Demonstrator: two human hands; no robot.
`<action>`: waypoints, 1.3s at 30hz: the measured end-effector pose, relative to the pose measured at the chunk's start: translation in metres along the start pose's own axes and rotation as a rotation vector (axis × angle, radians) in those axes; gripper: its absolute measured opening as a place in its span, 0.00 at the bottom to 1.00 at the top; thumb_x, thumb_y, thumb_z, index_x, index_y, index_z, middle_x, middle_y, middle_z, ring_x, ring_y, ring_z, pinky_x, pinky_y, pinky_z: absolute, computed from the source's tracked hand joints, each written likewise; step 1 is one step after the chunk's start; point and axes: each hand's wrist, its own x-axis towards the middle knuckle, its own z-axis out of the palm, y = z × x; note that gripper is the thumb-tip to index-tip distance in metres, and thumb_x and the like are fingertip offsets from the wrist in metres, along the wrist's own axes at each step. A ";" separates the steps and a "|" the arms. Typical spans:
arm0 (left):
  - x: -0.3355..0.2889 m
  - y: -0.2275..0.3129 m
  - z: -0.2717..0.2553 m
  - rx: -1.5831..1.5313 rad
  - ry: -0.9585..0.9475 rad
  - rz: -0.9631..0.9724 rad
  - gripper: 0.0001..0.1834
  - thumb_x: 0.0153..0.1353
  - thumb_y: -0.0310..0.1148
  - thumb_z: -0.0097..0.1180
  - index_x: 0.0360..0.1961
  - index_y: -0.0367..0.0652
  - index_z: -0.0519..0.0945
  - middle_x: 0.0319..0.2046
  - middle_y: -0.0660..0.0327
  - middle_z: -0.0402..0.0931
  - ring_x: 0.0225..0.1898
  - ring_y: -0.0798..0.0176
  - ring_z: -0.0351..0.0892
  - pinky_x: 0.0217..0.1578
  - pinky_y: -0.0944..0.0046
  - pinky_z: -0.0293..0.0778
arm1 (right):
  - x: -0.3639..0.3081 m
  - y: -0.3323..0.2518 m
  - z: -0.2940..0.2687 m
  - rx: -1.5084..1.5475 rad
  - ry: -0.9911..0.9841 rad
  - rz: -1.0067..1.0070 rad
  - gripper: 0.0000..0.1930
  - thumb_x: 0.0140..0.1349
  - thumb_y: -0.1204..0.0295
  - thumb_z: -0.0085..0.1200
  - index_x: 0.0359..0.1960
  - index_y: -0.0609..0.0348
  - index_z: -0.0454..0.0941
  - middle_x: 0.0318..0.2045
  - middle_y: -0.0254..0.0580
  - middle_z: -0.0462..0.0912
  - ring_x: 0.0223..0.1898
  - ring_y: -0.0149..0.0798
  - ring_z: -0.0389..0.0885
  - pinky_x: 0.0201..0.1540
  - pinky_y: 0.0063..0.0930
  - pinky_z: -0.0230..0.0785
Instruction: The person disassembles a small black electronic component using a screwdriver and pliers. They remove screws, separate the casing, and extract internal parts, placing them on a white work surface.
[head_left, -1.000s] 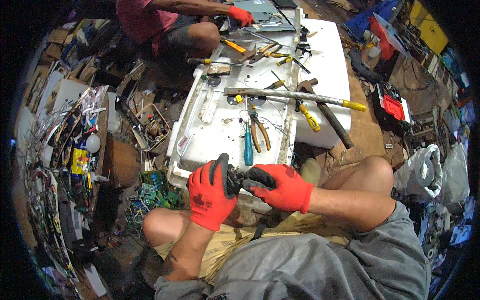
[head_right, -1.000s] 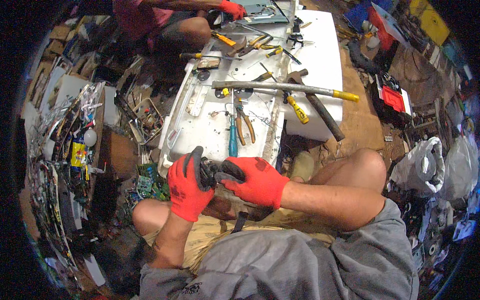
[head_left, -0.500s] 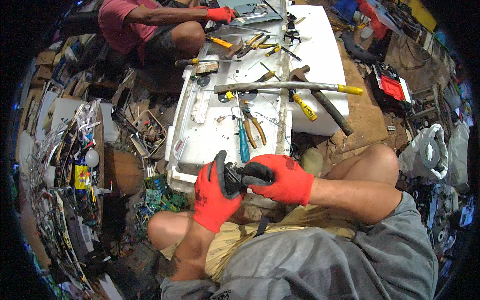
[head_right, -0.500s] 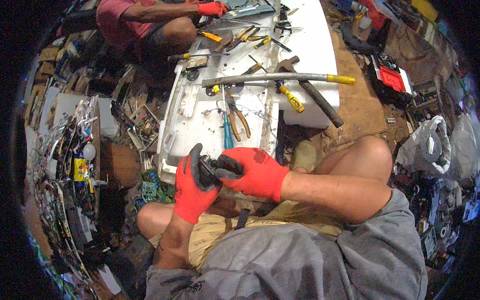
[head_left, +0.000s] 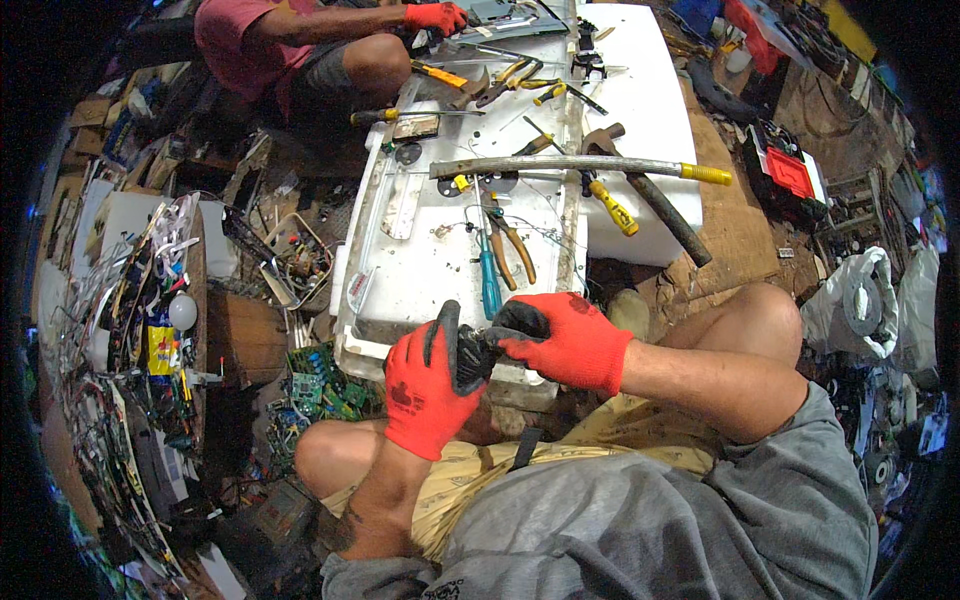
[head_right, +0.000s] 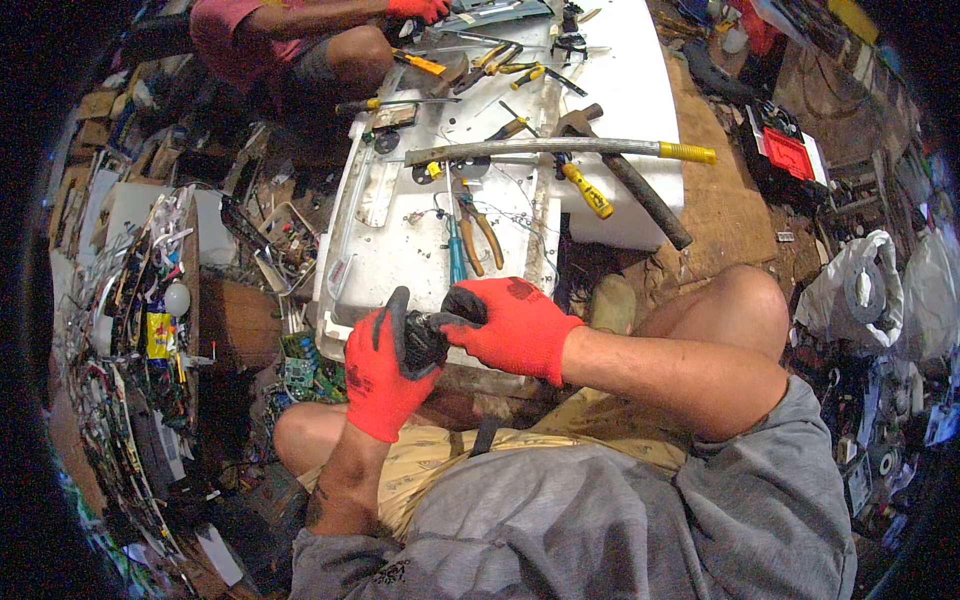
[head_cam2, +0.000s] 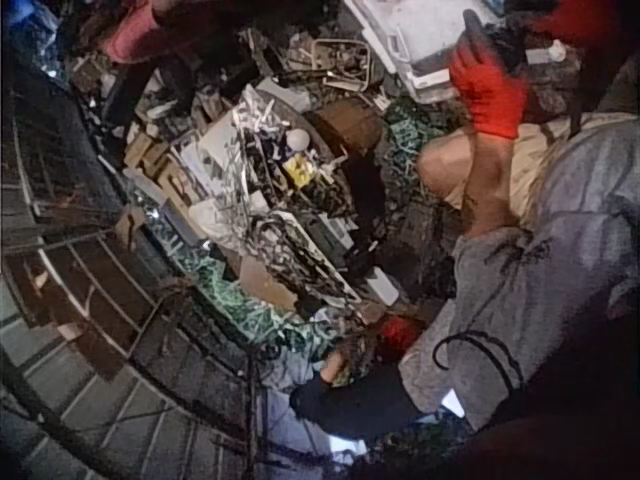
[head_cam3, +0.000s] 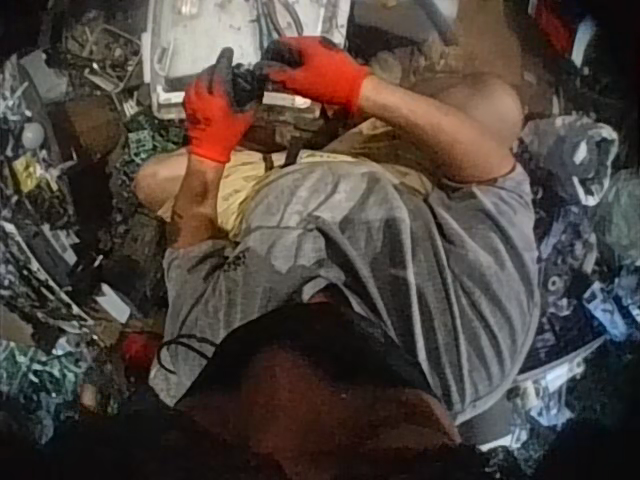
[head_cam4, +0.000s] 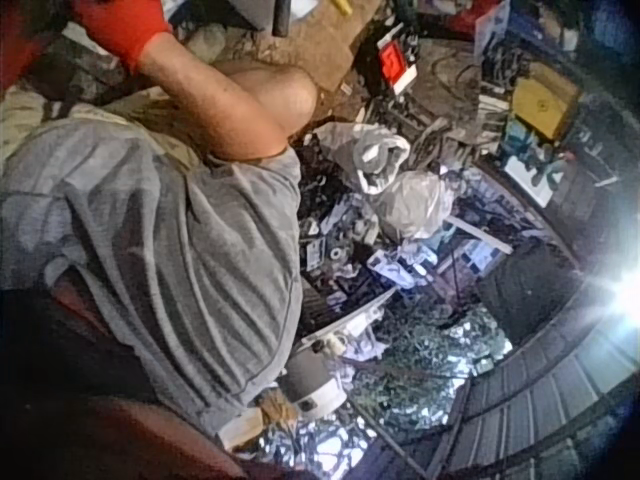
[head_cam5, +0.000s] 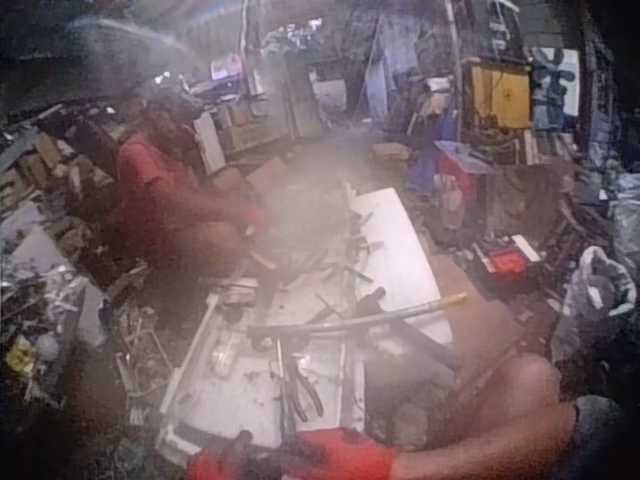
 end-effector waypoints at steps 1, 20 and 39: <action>0.000 0.000 0.001 0.010 0.006 0.008 0.47 0.42 0.36 0.74 0.66 0.39 0.68 0.46 0.48 0.75 0.48 0.43 0.76 0.50 0.46 0.72 | 0.000 -0.001 -0.002 0.013 -0.017 0.008 0.08 0.62 0.67 0.61 0.37 0.57 0.81 0.25 0.36 0.82 0.26 0.29 0.78 0.32 0.28 0.73; 0.002 0.005 0.001 -0.124 -0.010 0.033 0.49 0.41 0.36 0.75 0.67 0.39 0.68 0.47 0.49 0.75 0.48 0.44 0.76 0.51 0.48 0.71 | -0.001 0.013 0.001 -0.263 0.063 -0.278 0.11 0.58 0.66 0.61 0.39 0.58 0.79 0.33 0.51 0.82 0.39 0.56 0.82 0.41 0.44 0.75; 0.004 -0.002 -0.010 -0.164 -0.055 0.045 0.46 0.37 0.37 0.78 0.61 0.39 0.73 0.45 0.50 0.80 0.48 0.44 0.80 0.51 0.49 0.75 | 0.002 0.006 -0.006 -0.074 -0.040 -0.245 0.14 0.59 0.62 0.62 0.36 0.59 0.78 0.27 0.49 0.81 0.31 0.54 0.82 0.36 0.41 0.74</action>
